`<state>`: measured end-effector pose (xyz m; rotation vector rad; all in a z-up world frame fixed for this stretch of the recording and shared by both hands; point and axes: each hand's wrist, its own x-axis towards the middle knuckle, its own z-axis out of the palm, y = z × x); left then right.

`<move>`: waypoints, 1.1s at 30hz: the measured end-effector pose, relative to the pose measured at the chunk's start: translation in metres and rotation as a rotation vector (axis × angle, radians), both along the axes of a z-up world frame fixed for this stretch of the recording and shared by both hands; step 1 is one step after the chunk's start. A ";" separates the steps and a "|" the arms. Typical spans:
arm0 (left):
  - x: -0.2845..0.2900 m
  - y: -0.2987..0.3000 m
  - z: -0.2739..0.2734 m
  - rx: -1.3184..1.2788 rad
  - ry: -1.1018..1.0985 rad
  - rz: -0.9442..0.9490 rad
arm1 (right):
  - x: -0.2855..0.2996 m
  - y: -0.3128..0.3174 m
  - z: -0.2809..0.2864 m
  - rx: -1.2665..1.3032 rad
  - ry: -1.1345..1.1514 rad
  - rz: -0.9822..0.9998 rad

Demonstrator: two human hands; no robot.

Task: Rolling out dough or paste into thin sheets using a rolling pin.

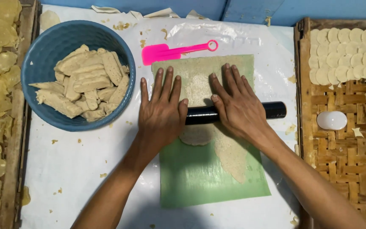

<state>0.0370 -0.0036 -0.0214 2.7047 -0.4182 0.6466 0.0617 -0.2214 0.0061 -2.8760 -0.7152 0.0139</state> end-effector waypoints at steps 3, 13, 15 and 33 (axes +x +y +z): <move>0.024 0.006 0.008 0.000 0.270 -0.008 | 0.021 0.003 0.008 0.072 0.114 -0.059; 0.041 0.006 0.017 -0.023 0.247 -0.079 | 0.031 0.007 0.003 0.143 -0.083 -0.110; 0.024 0.004 0.011 -0.061 0.168 -0.115 | 0.015 0.008 0.000 0.111 -0.064 -0.097; -0.060 0.003 0.008 0.070 -0.042 -0.045 | -0.066 -0.012 -0.007 0.111 -0.200 0.056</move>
